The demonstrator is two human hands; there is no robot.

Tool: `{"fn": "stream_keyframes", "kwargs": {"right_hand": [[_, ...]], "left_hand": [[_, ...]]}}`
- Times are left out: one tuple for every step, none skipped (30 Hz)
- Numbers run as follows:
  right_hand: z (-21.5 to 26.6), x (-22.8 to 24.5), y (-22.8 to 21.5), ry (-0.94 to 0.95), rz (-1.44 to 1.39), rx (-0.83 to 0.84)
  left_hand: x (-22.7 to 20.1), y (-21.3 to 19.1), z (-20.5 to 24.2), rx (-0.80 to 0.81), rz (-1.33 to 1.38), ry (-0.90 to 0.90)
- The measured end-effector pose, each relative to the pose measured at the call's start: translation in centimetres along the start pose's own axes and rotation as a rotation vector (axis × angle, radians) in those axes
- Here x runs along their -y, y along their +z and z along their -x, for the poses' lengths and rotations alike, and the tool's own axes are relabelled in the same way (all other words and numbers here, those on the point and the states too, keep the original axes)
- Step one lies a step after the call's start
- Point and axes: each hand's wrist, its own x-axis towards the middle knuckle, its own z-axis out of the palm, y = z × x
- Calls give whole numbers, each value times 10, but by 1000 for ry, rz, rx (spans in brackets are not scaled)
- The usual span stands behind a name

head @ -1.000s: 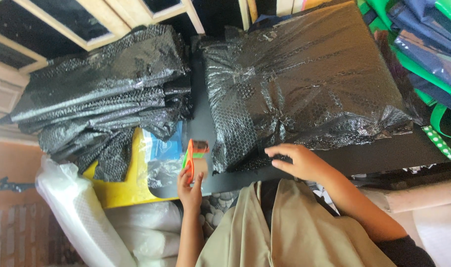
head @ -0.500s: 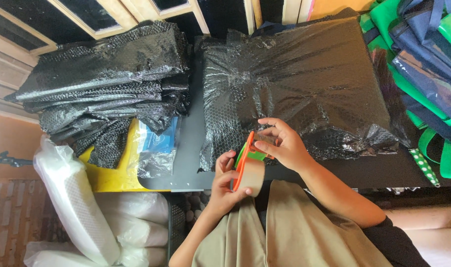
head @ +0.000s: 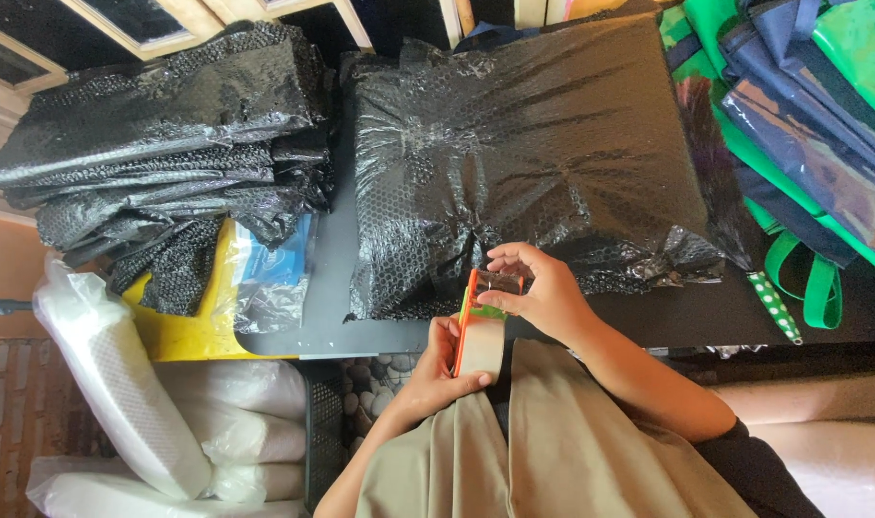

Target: Dusting a blue pillow and then wrapping it in black bubble wrap and securing it with tape for shipping.

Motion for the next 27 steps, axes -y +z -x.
{"fn": "stream_keyframes", "kwargs": {"right_hand": [[2,1,-2,1,-1,0],[4,1,-4,-14,30,-16],[7,2,-6,-28,60,-32],[8,6,-9,-30,59,-27],[8,11,-12,-100,130,-56],[9,15,-15,-169,202,-84],[11,11,-16,-169,201,-78],[13,7,-16,-201,199,-98],[15,3,-16,-234,198,-117],[17,2,-18,-235,197,-109],[19,1,-19,-252,209,-118],[21,0,-20,-269,220,-126],[22,0,-22,-270,219,-116],[24,0,-23,-290,207,-122],[25,-1,-23,-310,194,-129],[27,-2,-24,-308,192,-119],[28,-4,-25,-315,199,-118],[29,-5,-26,-322,206,-118],[30,-6,-27,-319,203,-109],[30,-7,-27,-310,193,-99],[30,-7,-27,-301,183,-90],[31,-9,-26,-298,178,-89],[32,-10,-25,-291,170,-70],[32,-10,-24,-283,163,-56],[32,-12,-22,-282,160,-61],[31,-13,-19,-303,167,-60],[30,-14,-16,-323,174,-58]], "left_hand": [[-11,8,-2,0,0,-1],[-22,16,-3,-18,-26,-33],[-32,24,-4,-36,-52,-64],[-31,26,-3,-41,-53,-63],[-30,28,-1,-69,-59,-73],[-28,31,1,-99,-62,-83],[-31,37,1,-105,-62,-83],[-33,43,1,-128,-75,-81],[-35,50,1,-152,-88,-79],[-40,58,1,-161,-87,-77],[-46,66,1,-179,-135,-60],[-51,74,0,-199,-183,-45],[-52,79,0,-209,-180,-43],[-52,83,1,-233,-151,-62],[-52,88,2,-258,-121,-80],[-50,91,2,-268,-118,-82],[-47,95,3,-286,-129,-78],[-45,98,3,-304,-140,-75],[-41,100,5,-313,-138,-77],[-37,100,7,-332,-158,-79],[-33,101,10,-351,-177,-81],[-28,100,11,-354,-181,-85],[-23,99,13,-362,-214,-80],[-20,96,14,-364,-249,-74],[-28,98,14,-360,-253,-77],[-36,100,14,-365,-356,-40],[-44,101,14,-368,-458,-2]]}}
